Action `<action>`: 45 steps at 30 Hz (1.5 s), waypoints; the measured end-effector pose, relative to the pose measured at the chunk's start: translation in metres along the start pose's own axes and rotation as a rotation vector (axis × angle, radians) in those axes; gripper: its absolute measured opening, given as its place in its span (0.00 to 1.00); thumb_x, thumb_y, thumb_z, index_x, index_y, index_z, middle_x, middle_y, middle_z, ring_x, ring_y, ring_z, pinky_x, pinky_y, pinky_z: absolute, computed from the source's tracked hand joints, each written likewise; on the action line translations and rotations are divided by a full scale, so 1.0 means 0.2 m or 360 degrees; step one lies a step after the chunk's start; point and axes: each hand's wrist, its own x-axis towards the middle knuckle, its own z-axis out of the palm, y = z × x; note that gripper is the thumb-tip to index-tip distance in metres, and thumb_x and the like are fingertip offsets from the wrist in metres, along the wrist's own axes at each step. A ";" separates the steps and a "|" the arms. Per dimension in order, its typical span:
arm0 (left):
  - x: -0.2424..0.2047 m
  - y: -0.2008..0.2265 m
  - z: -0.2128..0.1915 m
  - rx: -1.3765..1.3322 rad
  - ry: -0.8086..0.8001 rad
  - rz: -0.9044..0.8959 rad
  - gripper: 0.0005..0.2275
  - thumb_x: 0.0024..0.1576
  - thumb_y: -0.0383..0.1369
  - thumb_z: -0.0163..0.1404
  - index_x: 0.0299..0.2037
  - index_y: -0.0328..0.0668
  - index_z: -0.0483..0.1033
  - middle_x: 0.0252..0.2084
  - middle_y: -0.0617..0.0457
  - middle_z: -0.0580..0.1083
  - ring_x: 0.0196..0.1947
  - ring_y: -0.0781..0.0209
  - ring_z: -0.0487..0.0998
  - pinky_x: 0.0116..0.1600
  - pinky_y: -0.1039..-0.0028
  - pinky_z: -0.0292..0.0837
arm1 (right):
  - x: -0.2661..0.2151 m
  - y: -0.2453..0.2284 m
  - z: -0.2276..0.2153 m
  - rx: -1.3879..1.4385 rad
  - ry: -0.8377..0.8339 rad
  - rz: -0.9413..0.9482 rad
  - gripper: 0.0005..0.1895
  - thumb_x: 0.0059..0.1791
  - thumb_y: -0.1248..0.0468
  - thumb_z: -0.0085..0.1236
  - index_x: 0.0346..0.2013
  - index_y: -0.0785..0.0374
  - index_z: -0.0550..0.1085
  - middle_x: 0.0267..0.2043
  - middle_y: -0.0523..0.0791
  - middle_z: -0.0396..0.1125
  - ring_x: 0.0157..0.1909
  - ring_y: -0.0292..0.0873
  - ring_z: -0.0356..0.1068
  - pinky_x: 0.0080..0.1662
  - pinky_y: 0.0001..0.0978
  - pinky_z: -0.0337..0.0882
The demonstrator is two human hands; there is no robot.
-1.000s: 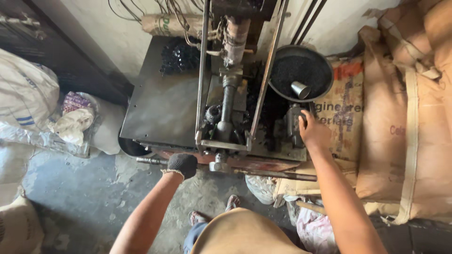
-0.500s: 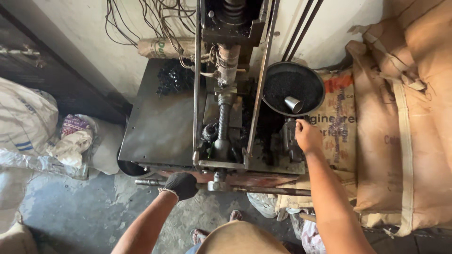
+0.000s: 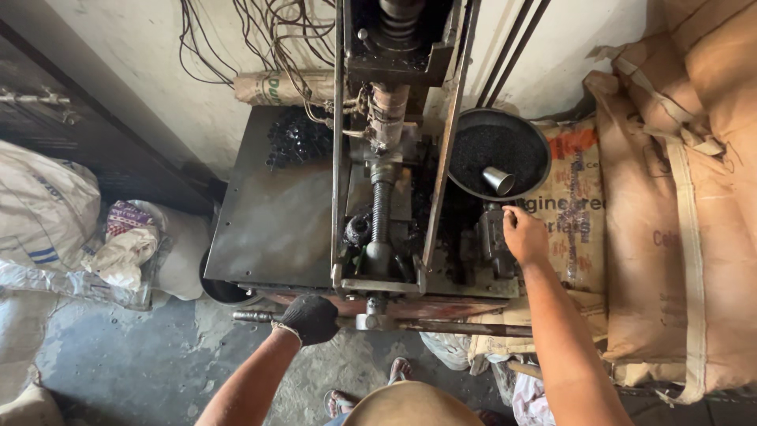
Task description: The person operates a manual press machine by placing a metal mold under the press head, pulling a lever to activate the press, and then removing the mold. This cycle is repeated multiple times throughout the video.
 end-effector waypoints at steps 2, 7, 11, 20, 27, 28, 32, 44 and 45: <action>0.01 -0.01 0.02 0.0040 -0.0028 0.0006 0.12 0.50 0.41 0.51 0.31 0.42 0.83 0.35 0.39 0.79 0.38 0.37 0.80 0.46 0.50 0.75 | 0.00 0.00 0.00 -0.0023 0.0013 -0.0012 0.10 0.54 0.59 0.57 0.46 0.55 0.81 0.34 0.53 0.74 0.35 0.55 0.75 0.39 0.43 0.73; 0.03 -0.05 0.08 0.0005 0.0097 0.0038 0.13 0.48 0.42 0.52 0.28 0.42 0.83 0.32 0.40 0.78 0.36 0.36 0.80 0.44 0.50 0.75 | 0.01 0.01 0.00 -0.0052 -0.0027 0.0010 0.10 0.53 0.59 0.56 0.46 0.54 0.81 0.34 0.53 0.74 0.35 0.55 0.75 0.40 0.43 0.74; 0.03 -0.06 0.12 -0.0015 0.0131 0.0014 0.12 0.48 0.42 0.52 0.26 0.43 0.82 0.30 0.40 0.78 0.35 0.37 0.80 0.42 0.49 0.75 | 0.00 0.01 0.00 -0.0064 -0.0048 0.0060 0.10 0.53 0.59 0.56 0.46 0.54 0.82 0.34 0.53 0.74 0.36 0.55 0.75 0.40 0.43 0.74; 0.04 -0.07 0.12 0.0059 0.0155 0.0101 0.14 0.50 0.43 0.52 0.25 0.41 0.82 0.29 0.39 0.78 0.33 0.37 0.80 0.40 0.49 0.75 | 0.00 0.00 0.00 -0.0073 -0.0033 0.0065 0.10 0.54 0.60 0.54 0.46 0.54 0.81 0.39 0.53 0.75 0.39 0.56 0.76 0.42 0.44 0.75; 0.03 -0.07 0.09 0.0007 0.0069 0.0123 0.14 0.50 0.44 0.52 0.25 0.42 0.82 0.29 0.40 0.78 0.33 0.39 0.80 0.40 0.50 0.75 | 0.00 -0.04 -0.02 -0.0063 -0.0075 0.0212 0.12 0.55 0.59 0.54 0.49 0.53 0.81 0.33 0.53 0.74 0.35 0.55 0.76 0.39 0.44 0.74; 0.03 -0.07 0.09 0.0019 0.0066 0.0128 0.14 0.51 0.44 0.52 0.26 0.42 0.82 0.29 0.40 0.78 0.33 0.39 0.80 0.40 0.50 0.75 | 0.00 -0.03 -0.02 -0.0057 -0.0030 0.0159 0.11 0.54 0.59 0.54 0.48 0.53 0.81 0.33 0.53 0.74 0.35 0.55 0.76 0.40 0.44 0.74; 0.03 -0.08 0.11 -0.0006 0.0142 0.0117 0.13 0.50 0.43 0.52 0.25 0.42 0.82 0.29 0.41 0.78 0.32 0.39 0.80 0.40 0.51 0.75 | -0.01 0.00 0.01 -0.0004 -0.0009 0.0178 0.11 0.55 0.59 0.54 0.48 0.54 0.81 0.33 0.53 0.74 0.35 0.53 0.76 0.40 0.43 0.74; 0.04 -0.11 0.14 0.0001 0.0231 0.0218 0.14 0.51 0.44 0.52 0.23 0.43 0.81 0.25 0.41 0.77 0.28 0.38 0.80 0.36 0.50 0.75 | -0.01 -0.02 0.00 -0.0048 0.0042 0.0161 0.12 0.56 0.58 0.53 0.50 0.54 0.81 0.37 0.54 0.75 0.40 0.55 0.76 0.43 0.44 0.74; 0.04 -0.11 0.14 -0.0001 0.0248 0.0233 0.14 0.51 0.44 0.52 0.23 0.43 0.81 0.24 0.41 0.77 0.27 0.38 0.80 0.36 0.50 0.75 | -0.02 -0.03 -0.01 -0.0052 0.0035 0.0182 0.12 0.56 0.58 0.53 0.50 0.54 0.81 0.38 0.54 0.75 0.41 0.56 0.76 0.44 0.44 0.74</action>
